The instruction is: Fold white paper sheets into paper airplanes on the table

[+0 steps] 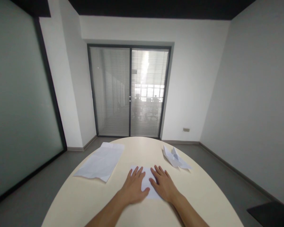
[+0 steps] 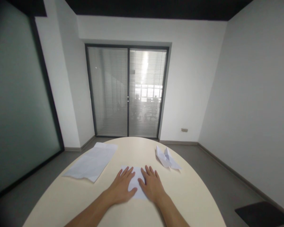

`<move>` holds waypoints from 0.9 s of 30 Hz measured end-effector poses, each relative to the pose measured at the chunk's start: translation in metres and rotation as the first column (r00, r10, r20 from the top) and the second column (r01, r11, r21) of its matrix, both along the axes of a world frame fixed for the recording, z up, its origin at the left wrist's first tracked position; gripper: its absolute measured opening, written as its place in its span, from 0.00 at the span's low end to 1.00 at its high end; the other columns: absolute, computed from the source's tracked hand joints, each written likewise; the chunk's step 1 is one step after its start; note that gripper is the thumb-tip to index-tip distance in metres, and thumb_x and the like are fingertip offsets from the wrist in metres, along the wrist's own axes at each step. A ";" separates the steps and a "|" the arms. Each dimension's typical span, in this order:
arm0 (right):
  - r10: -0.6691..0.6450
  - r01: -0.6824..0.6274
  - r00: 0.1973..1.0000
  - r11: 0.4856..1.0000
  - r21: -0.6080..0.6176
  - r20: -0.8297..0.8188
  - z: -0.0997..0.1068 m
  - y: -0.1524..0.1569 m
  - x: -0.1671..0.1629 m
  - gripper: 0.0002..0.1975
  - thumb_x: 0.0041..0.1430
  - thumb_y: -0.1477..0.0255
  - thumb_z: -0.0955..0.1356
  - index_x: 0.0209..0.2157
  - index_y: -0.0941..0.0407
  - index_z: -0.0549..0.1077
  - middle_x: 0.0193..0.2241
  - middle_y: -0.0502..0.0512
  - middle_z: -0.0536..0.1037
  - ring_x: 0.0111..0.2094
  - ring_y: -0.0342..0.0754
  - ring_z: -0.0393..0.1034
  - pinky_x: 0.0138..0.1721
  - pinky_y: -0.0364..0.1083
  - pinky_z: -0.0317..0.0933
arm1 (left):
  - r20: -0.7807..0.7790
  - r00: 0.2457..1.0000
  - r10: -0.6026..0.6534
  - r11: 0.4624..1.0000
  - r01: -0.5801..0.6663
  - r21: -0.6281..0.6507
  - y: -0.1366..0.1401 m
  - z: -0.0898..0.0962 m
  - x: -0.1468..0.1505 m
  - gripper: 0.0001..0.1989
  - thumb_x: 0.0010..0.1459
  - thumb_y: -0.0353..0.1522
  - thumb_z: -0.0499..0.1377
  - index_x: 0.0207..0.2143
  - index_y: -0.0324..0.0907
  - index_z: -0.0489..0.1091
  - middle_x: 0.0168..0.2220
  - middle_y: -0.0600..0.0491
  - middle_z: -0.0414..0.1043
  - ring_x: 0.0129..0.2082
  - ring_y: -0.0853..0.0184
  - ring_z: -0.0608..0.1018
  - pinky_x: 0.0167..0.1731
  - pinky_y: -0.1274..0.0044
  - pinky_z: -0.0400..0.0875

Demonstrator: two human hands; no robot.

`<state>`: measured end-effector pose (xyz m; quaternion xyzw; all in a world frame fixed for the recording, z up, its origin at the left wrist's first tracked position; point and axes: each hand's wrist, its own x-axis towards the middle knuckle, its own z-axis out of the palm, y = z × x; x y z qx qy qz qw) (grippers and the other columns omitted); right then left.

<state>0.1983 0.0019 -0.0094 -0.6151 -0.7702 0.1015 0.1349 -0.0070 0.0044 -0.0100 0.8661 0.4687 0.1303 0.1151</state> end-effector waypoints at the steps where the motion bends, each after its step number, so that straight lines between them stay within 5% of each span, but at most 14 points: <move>1: 0.003 -0.003 1.000 1.000 0.001 -0.001 0.000 0.000 0.001 0.31 0.66 0.54 0.59 0.66 0.51 0.58 0.68 0.60 0.52 0.69 0.60 0.42 0.66 0.62 0.37 | 0.001 1.000 -0.003 1.000 0.003 -0.003 0.000 0.000 0.000 0.36 0.60 0.49 0.52 0.65 0.41 0.57 0.69 0.45 0.47 0.69 0.52 0.48 0.66 0.56 0.40; 5: 0.014 -0.014 1.000 1.000 0.007 -0.010 0.003 -0.001 0.003 0.30 0.65 0.55 0.60 0.65 0.50 0.60 0.68 0.60 0.54 0.69 0.60 0.43 0.66 0.63 0.38 | 0.036 0.999 0.016 0.998 -0.019 0.068 -0.001 0.002 0.002 0.30 0.60 0.48 0.53 0.60 0.42 0.64 0.66 0.45 0.56 0.66 0.51 0.57 0.64 0.58 0.48; 8: 0.017 -0.017 1.000 1.000 0.023 -0.011 0.008 -0.004 0.003 0.28 0.65 0.56 0.60 0.63 0.48 0.63 0.67 0.60 0.57 0.68 0.60 0.46 0.65 0.63 0.40 | 0.092 0.994 0.065 0.986 -0.078 0.150 -0.002 0.008 0.006 0.18 0.62 0.42 0.53 0.49 0.42 0.71 0.55 0.46 0.70 0.56 0.55 0.68 0.58 0.63 0.59; 11: 0.026 -0.025 0.999 0.998 0.054 -0.020 0.011 -0.007 0.002 0.25 0.65 0.57 0.61 0.60 0.48 0.67 0.65 0.59 0.62 0.66 0.60 0.51 0.65 0.62 0.42 | 0.107 0.989 0.103 0.976 -0.122 0.182 -0.003 0.010 0.008 0.12 0.60 0.36 0.54 0.43 0.42 0.71 0.46 0.48 0.72 0.49 0.58 0.71 0.52 0.66 0.63; 19: 0.082 -0.072 0.995 0.981 0.179 -0.054 0.010 -0.004 0.003 0.22 0.64 0.61 0.62 0.55 0.53 0.73 0.58 0.60 0.71 0.60 0.56 0.62 0.63 0.56 0.50 | 0.072 0.989 0.131 0.970 -0.143 0.198 0.000 -0.005 0.005 0.23 0.63 0.37 0.51 0.59 0.40 0.63 0.61 0.44 0.63 0.62 0.55 0.62 0.63 0.62 0.51; 27: 0.101 -0.084 0.992 0.975 0.204 -0.074 0.011 -0.006 0.002 0.23 0.63 0.64 0.62 0.57 0.56 0.70 0.56 0.61 0.72 0.58 0.56 0.62 0.62 0.53 0.52 | 0.091 0.988 0.125 0.962 -0.143 0.233 -0.001 -0.001 0.005 0.22 0.62 0.35 0.51 0.57 0.41 0.65 0.55 0.45 0.68 0.57 0.57 0.67 0.62 0.65 0.54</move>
